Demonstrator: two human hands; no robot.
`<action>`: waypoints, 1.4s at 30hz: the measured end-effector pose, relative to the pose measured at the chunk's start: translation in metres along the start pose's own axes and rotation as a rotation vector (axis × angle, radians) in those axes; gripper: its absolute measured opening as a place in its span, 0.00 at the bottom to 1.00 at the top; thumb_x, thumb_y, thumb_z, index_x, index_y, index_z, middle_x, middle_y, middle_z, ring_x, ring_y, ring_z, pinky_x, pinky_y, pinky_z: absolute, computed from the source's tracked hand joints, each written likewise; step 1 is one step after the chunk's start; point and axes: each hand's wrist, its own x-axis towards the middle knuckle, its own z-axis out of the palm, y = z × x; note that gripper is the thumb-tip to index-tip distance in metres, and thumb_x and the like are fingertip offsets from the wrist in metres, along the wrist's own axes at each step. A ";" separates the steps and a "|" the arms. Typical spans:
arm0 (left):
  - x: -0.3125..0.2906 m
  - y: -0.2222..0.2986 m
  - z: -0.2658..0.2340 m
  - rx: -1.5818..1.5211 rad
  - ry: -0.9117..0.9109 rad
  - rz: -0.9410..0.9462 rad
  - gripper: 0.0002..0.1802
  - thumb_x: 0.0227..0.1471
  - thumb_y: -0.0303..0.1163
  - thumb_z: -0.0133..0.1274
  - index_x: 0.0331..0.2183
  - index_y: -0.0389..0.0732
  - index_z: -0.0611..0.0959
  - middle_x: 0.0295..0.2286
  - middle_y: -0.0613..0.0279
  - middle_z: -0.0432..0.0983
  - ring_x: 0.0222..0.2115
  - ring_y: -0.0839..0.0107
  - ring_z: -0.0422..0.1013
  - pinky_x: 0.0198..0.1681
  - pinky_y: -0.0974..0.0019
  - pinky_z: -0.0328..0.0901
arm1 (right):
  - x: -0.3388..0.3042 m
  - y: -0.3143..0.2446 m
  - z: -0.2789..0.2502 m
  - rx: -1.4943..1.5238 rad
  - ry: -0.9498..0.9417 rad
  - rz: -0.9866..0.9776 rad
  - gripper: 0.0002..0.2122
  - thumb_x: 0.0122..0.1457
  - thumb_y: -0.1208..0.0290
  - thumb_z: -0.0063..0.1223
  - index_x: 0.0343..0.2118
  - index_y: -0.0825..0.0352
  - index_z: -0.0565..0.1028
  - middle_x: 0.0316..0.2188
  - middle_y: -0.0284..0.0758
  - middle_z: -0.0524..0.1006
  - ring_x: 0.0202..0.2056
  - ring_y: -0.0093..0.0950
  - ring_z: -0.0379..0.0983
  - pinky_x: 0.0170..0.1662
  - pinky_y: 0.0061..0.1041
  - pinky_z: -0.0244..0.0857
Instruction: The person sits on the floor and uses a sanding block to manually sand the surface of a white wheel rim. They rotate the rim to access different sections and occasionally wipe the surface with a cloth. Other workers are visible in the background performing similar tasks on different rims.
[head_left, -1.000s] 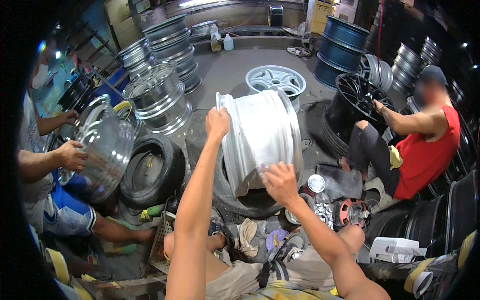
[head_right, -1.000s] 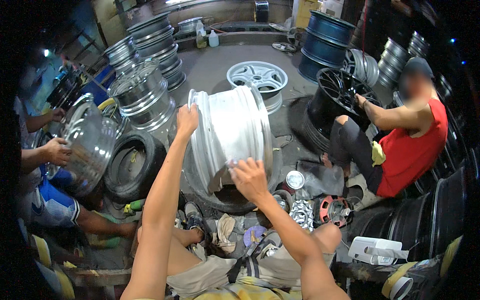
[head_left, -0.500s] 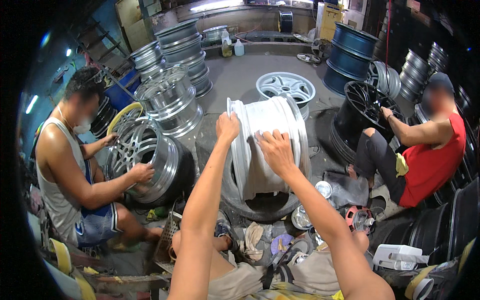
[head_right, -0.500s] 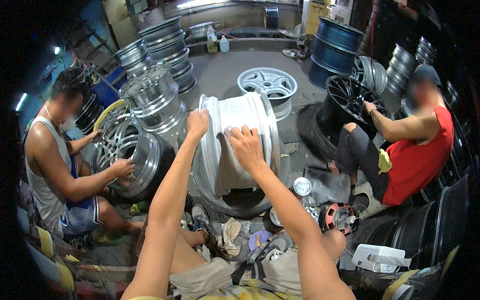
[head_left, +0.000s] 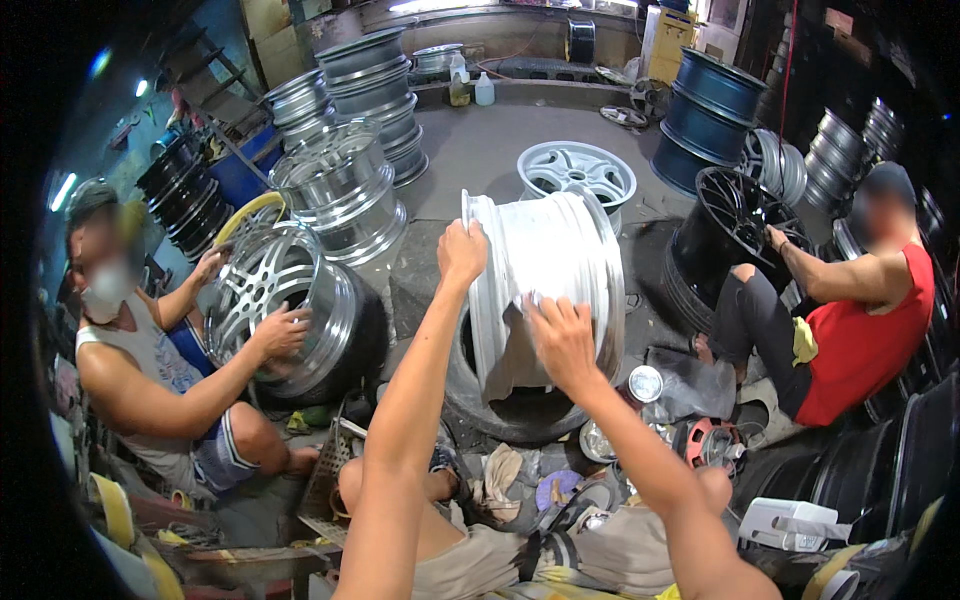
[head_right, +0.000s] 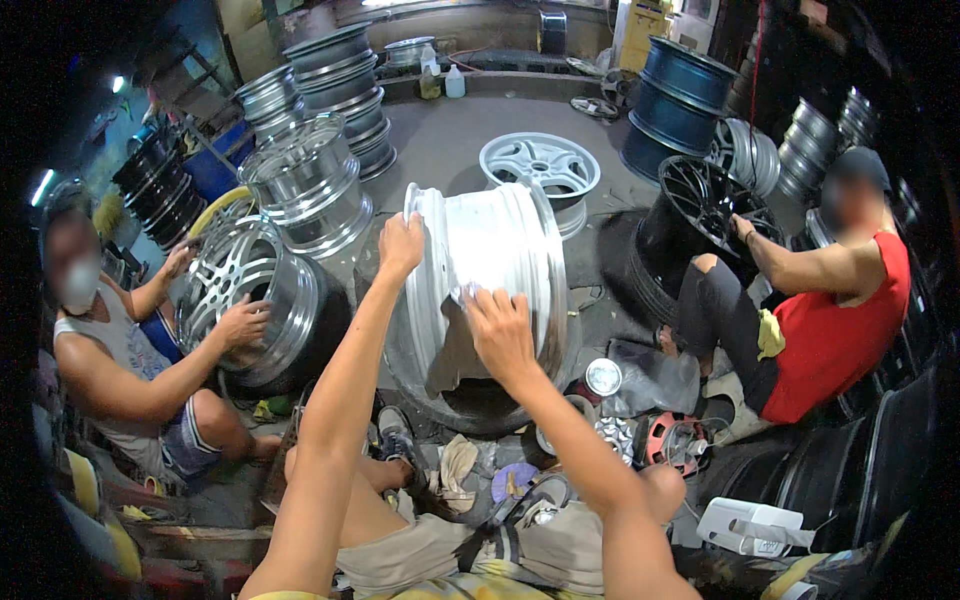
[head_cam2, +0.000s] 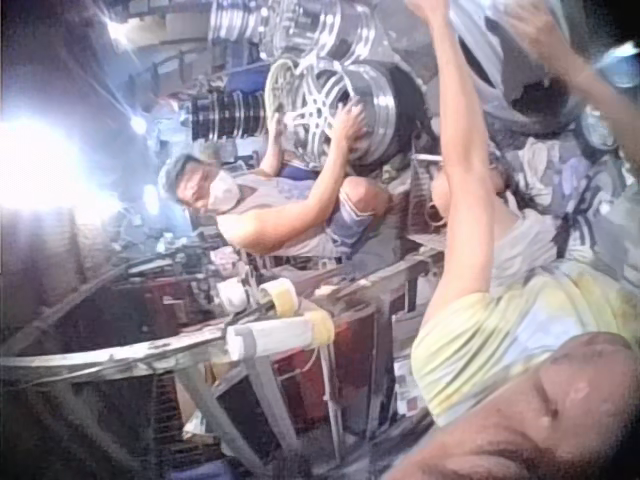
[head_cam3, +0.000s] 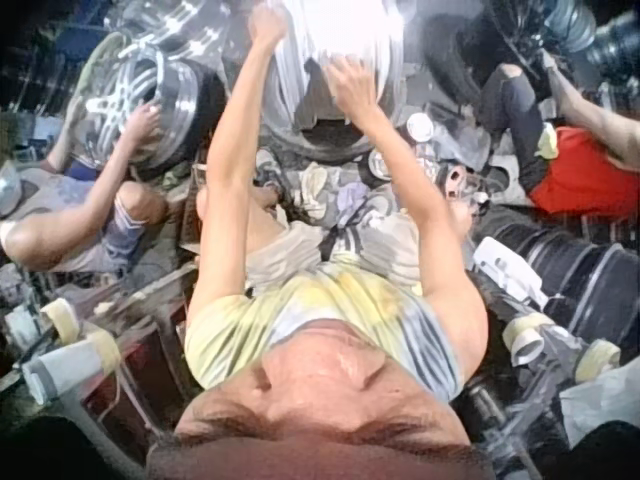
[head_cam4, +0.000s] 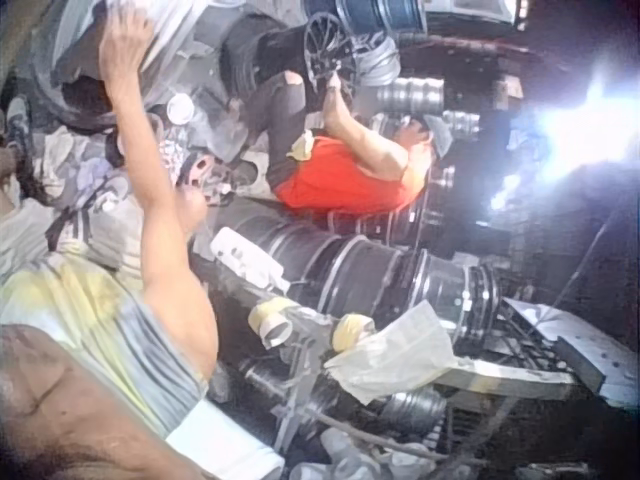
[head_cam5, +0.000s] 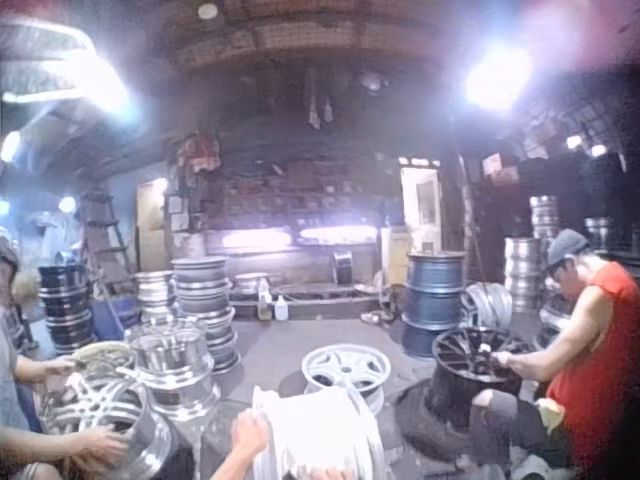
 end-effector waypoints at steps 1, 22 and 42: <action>-0.003 0.005 0.002 -0.005 0.003 -0.004 0.25 0.64 0.44 0.46 0.40 0.29 0.82 0.41 0.32 0.80 0.46 0.34 0.75 0.53 0.40 0.66 | -0.003 0.000 0.003 -0.005 -0.011 0.044 0.10 0.60 0.71 0.57 0.44 0.64 0.82 0.40 0.30 0.78 0.40 0.29 0.72 0.43 0.34 0.58; 0.003 -0.006 0.000 -0.010 0.000 -0.015 0.25 0.65 0.44 0.46 0.40 0.29 0.82 0.41 0.33 0.80 0.47 0.35 0.75 0.53 0.40 0.67 | -0.008 -0.005 -0.002 -0.018 -0.074 -0.044 0.15 0.59 0.72 0.57 0.49 0.64 0.81 0.33 0.31 0.74 0.38 0.31 0.69 0.42 0.36 0.58; -0.026 0.027 -0.012 0.081 0.022 -0.015 0.30 0.59 0.52 0.56 0.42 0.29 0.79 0.38 0.32 0.81 0.43 0.34 0.76 0.49 0.40 0.68 | -0.013 -0.005 -0.017 0.514 0.197 0.652 0.11 0.57 0.73 0.65 0.41 0.69 0.79 0.34 0.44 0.75 0.36 0.42 0.74 0.40 0.39 0.69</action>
